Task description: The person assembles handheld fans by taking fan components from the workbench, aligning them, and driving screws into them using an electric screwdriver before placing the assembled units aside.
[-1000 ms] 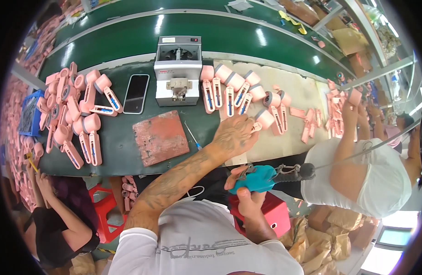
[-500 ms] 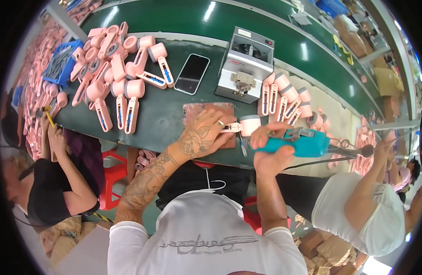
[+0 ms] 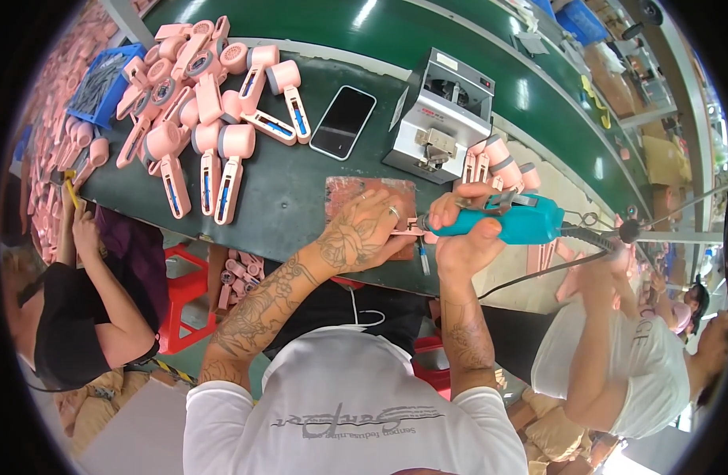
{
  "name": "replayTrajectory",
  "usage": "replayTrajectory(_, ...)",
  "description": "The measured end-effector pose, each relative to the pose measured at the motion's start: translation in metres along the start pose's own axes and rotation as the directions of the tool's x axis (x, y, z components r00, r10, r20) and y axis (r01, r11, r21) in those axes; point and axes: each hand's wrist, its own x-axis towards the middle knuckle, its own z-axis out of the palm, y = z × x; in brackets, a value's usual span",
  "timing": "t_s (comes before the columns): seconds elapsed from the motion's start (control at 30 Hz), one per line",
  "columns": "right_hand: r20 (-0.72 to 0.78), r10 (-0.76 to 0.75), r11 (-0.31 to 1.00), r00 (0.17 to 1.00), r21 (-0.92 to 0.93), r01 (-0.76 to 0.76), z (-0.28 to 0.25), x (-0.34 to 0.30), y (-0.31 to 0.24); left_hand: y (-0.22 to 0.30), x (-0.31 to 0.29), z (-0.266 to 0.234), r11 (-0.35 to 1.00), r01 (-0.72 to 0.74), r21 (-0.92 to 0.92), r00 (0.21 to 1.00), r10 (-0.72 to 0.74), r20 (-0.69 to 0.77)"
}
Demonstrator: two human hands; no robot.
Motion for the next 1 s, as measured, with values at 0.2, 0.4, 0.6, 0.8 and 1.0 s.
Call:
replayTrajectory(0.2, 0.04, -0.038, 0.998, 0.998, -0.056, 0.04, -0.001, 0.002, 0.003, -0.006, 0.0, -0.003, 0.995, 0.057, -0.078, 0.992, -0.048, 0.115)
replayTrajectory(0.4, 0.016, 0.042, 0.999, 0.999, 0.015, -0.042, -0.003, -0.002, 0.0, 0.006, 0.006, -0.009, 0.995, 0.038, -0.089, 0.999, -0.036, 0.028)
replayTrajectory(0.6, 0.015, -0.041, 0.999, 0.999, -0.021, 0.041, -0.002, 0.008, -0.002, 0.006, 0.011, -0.01, 0.997, -0.031, -0.073, 0.999, 0.027, -0.047)
replayTrajectory(0.8, -0.055, -0.109, 0.967, 0.992, -0.239, 0.093, -0.004, 0.058, 0.007, -0.007, 0.023, -0.021, 0.995, 0.019, -0.099, 0.999, -0.015, 0.034)
replayTrajectory(1.0, 0.034, -0.251, 0.947, 0.967, -0.2, 0.253, 0.002, 0.086, 0.036, -0.004, 0.011, -0.02, 0.994, -0.043, 0.1, 0.999, 0.043, -0.001)
